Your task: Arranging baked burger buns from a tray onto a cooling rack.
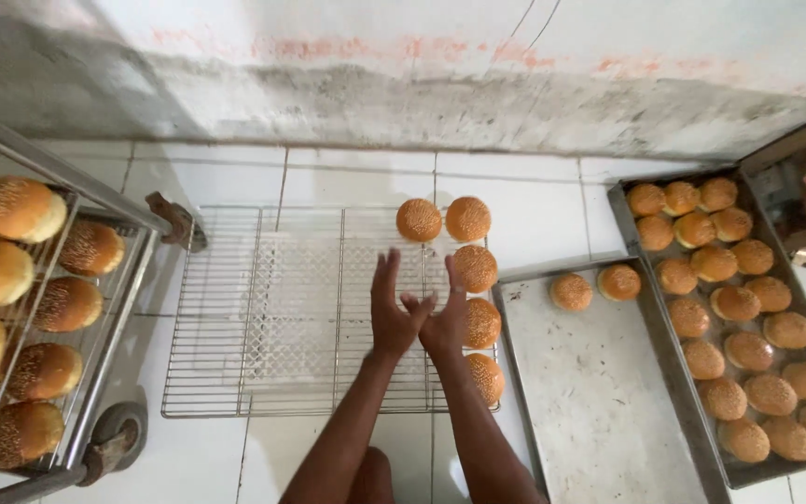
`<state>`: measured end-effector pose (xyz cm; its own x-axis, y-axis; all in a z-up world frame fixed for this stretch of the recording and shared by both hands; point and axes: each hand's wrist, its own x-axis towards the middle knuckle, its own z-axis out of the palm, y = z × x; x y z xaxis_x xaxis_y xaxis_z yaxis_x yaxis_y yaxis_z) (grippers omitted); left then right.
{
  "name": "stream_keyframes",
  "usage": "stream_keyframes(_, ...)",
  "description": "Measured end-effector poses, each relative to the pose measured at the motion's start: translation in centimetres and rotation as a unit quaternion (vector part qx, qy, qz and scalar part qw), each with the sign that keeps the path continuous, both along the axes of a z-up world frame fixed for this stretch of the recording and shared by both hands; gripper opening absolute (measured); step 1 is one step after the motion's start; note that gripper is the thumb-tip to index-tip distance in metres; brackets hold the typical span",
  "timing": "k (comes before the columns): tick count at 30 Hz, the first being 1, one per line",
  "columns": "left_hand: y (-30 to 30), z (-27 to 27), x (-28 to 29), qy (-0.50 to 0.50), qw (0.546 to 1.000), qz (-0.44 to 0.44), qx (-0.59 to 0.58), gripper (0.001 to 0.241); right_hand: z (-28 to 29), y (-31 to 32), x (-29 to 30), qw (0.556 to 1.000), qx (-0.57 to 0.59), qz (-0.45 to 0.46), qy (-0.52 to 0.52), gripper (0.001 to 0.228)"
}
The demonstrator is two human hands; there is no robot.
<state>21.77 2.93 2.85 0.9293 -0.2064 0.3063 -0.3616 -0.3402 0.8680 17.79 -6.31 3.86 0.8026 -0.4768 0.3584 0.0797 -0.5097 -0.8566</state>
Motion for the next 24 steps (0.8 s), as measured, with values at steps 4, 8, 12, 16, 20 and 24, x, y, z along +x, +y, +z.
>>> stream_keyframes(4,0.4,1.9,-4.2,0.004,0.999,-0.031,-0.004,0.1,4.8,0.1,-4.2,0.961,0.264,0.019,0.082,0.094)
stream_keyframes(8,0.5,3.6,-9.0,-0.005,0.997,-0.063,-0.037,0.097,4.3,-0.4,-9.5,0.993,0.117,-0.008,0.009,0.097)
stream_keyframes(12,0.0,4.5,-13.9,-0.01,0.995,-0.087,-0.039,0.095,6.1,-0.6,-15.1,0.988,0.15,-0.018,-0.008,0.098)
stream_keyframes(16,-1.0,5.5,-18.2,-0.025,0.993,-0.109,-0.047,0.097,7.6,-0.9,-20.0,0.98,0.187,-0.059,0.041,0.1)
stream_keyframes(20,-1.6,6.2,-22.2,0.027,0.989,-0.121,-0.083,0.094,7.9,-1.1,-24.2,0.985,0.148,-0.088,-0.01,0.093)
stream_keyframes(24,-2.3,5.6,-25.3,-0.008,0.986,-0.144,-0.084,0.091,7.0,-1.9,-27.7,0.984,0.141,-0.109,-0.001,0.094)
